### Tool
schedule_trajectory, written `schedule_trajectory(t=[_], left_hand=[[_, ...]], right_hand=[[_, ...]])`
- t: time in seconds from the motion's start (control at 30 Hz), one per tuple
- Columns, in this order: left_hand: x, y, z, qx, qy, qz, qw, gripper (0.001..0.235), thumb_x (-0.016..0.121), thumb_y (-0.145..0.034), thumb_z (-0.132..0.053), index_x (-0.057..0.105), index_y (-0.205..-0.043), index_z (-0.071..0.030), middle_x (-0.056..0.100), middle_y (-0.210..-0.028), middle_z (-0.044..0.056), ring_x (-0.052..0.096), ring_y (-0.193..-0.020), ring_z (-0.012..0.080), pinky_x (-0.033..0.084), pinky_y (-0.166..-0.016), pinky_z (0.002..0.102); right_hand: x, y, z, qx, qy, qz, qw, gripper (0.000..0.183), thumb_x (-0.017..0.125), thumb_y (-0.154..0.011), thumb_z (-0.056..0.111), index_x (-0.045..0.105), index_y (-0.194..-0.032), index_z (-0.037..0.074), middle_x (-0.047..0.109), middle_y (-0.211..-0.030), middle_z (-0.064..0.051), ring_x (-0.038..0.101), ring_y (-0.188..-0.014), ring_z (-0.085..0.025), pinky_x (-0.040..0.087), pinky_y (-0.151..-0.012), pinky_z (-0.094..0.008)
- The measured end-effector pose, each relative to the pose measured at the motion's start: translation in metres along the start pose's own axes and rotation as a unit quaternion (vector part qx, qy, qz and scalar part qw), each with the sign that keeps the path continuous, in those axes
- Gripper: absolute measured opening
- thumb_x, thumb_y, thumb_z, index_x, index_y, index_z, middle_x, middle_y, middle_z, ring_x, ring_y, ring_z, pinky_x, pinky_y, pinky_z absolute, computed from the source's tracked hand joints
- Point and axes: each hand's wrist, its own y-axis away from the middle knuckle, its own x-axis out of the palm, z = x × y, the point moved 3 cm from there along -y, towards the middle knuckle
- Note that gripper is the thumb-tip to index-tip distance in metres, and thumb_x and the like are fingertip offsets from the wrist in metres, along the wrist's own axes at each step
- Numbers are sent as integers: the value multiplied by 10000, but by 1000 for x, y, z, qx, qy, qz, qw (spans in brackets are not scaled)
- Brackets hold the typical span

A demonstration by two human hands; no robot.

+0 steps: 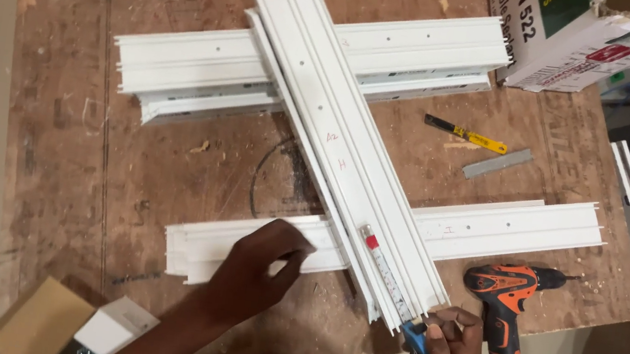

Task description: Measuring, marking, and drilling into white plastic profiles to assemble a frame.

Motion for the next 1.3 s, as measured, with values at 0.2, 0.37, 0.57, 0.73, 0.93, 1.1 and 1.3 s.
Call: schedule_trajectory(t=[0.2, 0.37, 0.57, 0.73, 0.93, 1.1, 1.3], left_hand=[[10, -53, -19, 61, 70, -6, 996, 146, 666, -934, 22, 686, -1061, -47, 692, -1016, 83, 717, -934, 188, 619, -795, 313], [24, -70, -20, 93, 42, 3, 995, 156, 687, -913, -8, 721, -1047, -78, 730, -1022, 57, 698, -979, 208, 566, -850, 364], [33, -74, -12, 146, -82, -26, 986, 153, 743, -873, -62, 766, -1002, -141, 772, -999, -21, 588, -904, 205, 463, -850, 374], [33, -74, -12, 127, -68, -46, 988, 151, 769, -860, -105, 773, -996, -170, 784, -975, -40, 566, -867, 184, 436, -841, 366], [35, -77, -16, 23, -85, -19, 996, 432, 794, -835, -127, 710, -1256, -175, 787, -893, -47, 595, -795, 197, 439, -878, 417], [40, -74, -7, 28, -46, -31, 998, 573, 780, -845, -117, 631, -1395, -180, 784, -929, -32, 671, -834, 158, 458, -953, 429], [35, -82, -11, 5, -30, 0, 1000, 613, 778, -843, -106, 609, -1427, -182, 797, -972, -7, 619, -647, 150, 503, -765, 363]], right_hand=[[2, 6, 0, 4, 15, -30, 999, 302, 562, -933, 104, 458, -1207, 28, 671, -855, -159, 619, -600, -184, 442, -444, -296], [4, 11, 13, 0, 40, -28, 999, 276, 544, -951, 93, 475, -1210, 27, 657, -857, -159, 612, -610, -171, 453, -468, -285], [5, 10, 13, 27, 30, -33, 999, 286, 531, -933, 87, 469, -1207, 34, 675, -847, -149, 618, -608, -165, 448, -461, -285], [4, 10, 12, 15, 22, -23, 999, 295, 541, -936, 89, 481, -1219, 30, 658, -830, -152, 615, -611, -169, 453, -461, -288], [4, 9, 10, 12, 8, -19, 1000, 307, 548, -934, 102, 476, -1221, 21, 662, -811, -152, 611, -600, -175, 449, -452, -287], [1, 7, 4, 14, 19, -23, 999, 298, 542, -946, 117, 461, -1215, 17, 654, -817, -154, 623, -601, -180, 450, -435, -292], [4, 7, 10, 17, 4, -18, 1000, 310, 548, -941, 121, 458, -1219, 18, 686, -844, -177, 623, -601, -183, 448, -439, -290]])
